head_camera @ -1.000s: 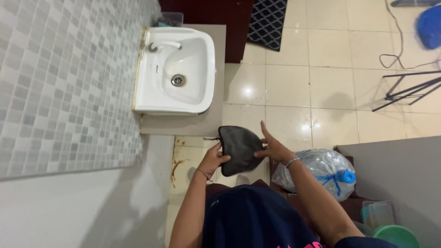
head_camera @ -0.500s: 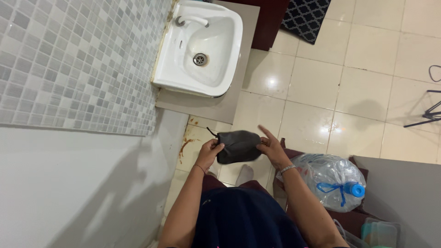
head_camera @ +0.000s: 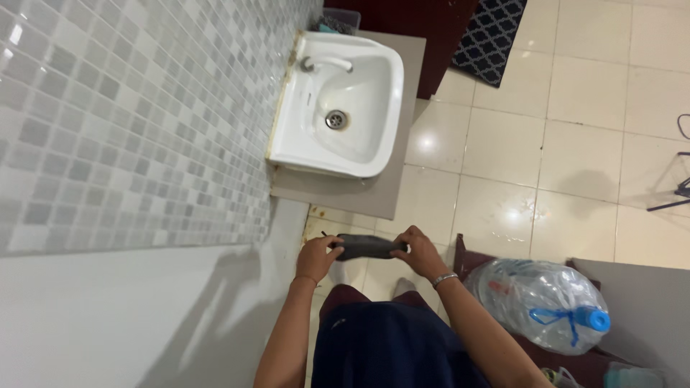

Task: The person wipes the edges and base of a small white sink using a yellow and black cloth, moving it along the sealant and the surface around the basin.

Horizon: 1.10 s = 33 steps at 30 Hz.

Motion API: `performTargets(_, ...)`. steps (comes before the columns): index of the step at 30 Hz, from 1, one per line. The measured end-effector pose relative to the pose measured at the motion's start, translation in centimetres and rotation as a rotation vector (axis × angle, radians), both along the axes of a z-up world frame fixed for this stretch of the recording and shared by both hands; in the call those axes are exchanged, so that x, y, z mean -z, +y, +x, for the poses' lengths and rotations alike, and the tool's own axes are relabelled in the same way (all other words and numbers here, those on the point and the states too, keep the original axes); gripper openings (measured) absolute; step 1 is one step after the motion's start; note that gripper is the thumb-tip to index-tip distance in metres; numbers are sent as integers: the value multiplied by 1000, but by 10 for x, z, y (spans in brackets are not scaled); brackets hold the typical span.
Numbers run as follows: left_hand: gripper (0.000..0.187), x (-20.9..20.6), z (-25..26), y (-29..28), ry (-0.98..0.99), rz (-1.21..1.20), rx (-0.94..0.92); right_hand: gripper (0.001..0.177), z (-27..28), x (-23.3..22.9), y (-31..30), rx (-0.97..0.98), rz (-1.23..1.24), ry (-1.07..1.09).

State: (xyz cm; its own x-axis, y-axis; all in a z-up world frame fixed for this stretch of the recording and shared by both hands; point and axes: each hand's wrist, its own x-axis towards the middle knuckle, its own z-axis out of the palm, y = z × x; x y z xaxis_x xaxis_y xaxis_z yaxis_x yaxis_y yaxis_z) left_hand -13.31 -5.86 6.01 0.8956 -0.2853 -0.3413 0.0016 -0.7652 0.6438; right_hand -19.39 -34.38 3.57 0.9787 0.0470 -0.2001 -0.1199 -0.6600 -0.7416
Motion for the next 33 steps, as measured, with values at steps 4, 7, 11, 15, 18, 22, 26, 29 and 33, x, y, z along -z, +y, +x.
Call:
performTargets(4, 18, -15, 44, 29, 22, 202, -85, 23, 42, 14, 39, -52, -3, 137)
performTargets(7, 23, -12, 86, 43, 170, 320, -228, 22, 84, 30, 75, 65, 131, 156)
performTargets(11, 34, 38, 129, 52, -218, -151, -524, 44, 140, 39, 121, 446, 382, 243)
performTargets(15, 35, 85, 126, 50, -479, -255, -135, 70, 153, 50, 143, 617, 591, 221)
performTargets(18, 56, 87, 139, 35, -389, -11, 251, 71, 145, 54, 146, 640, 500, 230)
performTargets(22, 66, 84, 142, 45, -266, 275, 385, 69, 115, 54, 147, 686, 418, 295)
performTargets(26, 70, 85, 151, 68, -305, 326, 312, 67, 96, 45, 139, 750, 412, 387)
performTargets(29, 69, 84, 158, 85, -353, 340, 291, 66, 87, 45, 130, 749, 372, 412)
performTargets(33, 71, 89, 160, 85, -374, 389, 339, 64, 66, 58, 114, 732, 317, 440)
